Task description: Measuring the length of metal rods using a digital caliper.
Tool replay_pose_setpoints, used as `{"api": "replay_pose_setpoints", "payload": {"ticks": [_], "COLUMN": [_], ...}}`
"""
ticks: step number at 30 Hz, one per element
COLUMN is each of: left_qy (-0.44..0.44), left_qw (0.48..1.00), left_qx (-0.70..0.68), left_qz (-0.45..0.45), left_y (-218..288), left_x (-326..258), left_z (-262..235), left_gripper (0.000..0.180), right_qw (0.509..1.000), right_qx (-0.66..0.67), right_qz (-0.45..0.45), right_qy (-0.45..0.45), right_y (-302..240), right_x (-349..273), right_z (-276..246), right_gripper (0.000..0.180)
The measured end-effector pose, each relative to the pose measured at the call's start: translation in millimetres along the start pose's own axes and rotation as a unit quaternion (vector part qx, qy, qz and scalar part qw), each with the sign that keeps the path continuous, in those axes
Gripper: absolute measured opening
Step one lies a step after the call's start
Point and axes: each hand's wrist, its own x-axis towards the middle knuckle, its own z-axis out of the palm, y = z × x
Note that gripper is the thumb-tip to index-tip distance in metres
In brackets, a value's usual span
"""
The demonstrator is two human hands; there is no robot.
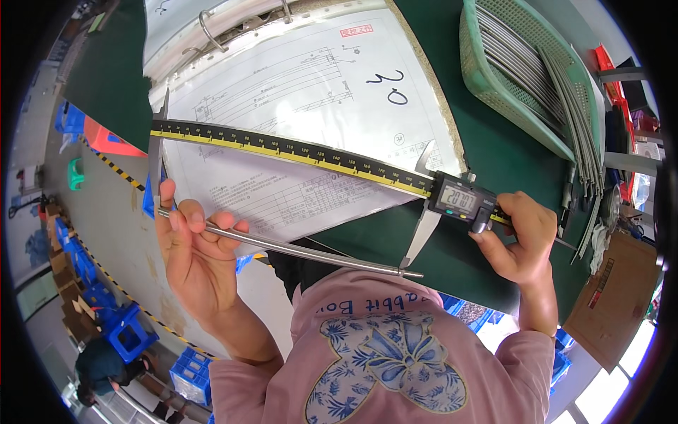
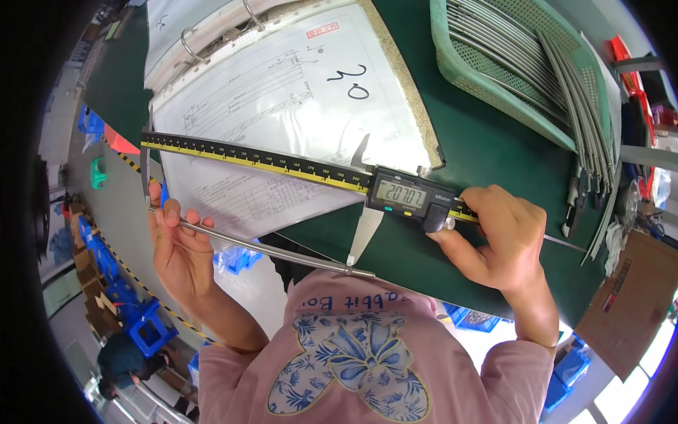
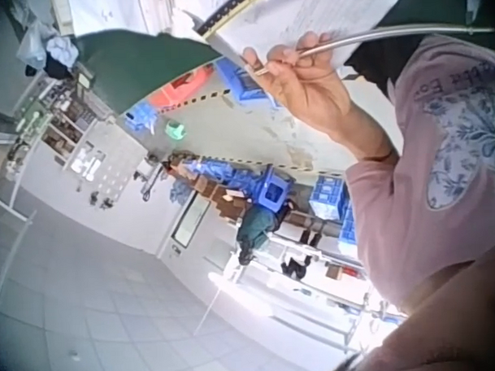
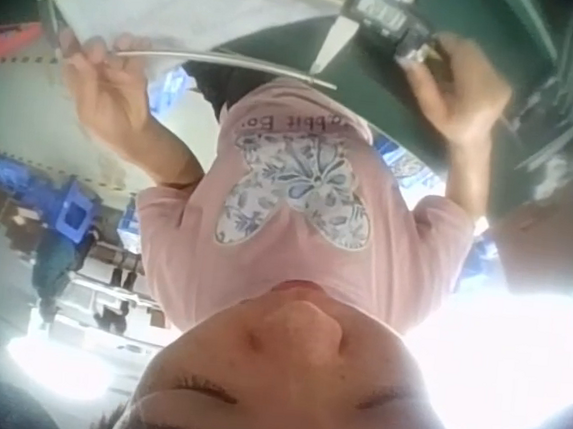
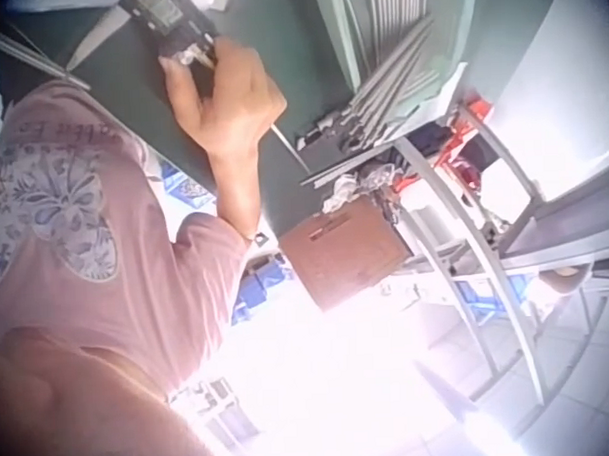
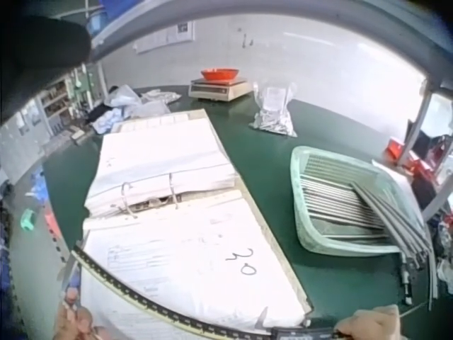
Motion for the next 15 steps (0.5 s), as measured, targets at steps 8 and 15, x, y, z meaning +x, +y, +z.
{"api": "replay_pose_setpoints", "payload": {"ticks": [8,15], "left_qy": [0.003,0.008], "left_qw": [1.0,1.0], "left_qx": [0.0,-0.004], "left_qz": [0.0,-0.011], "left_y": [-0.8,-0.4], "left_x": [-0.7,-2.1], "left_z": [0.9,-2.1], "left_gripper": [0.035,0.035], "right_qw": [1.0,1.0], "right_qx": [0.005,-0.009], "right_qz": [0.004,0.0], "right_qy": [0.009,0.019], "right_y": [1.6,2.4], "right_x": [-1.2,-2.4], "right_z": [1.3,3.3], "right_gripper": [0.035,0.034]}}
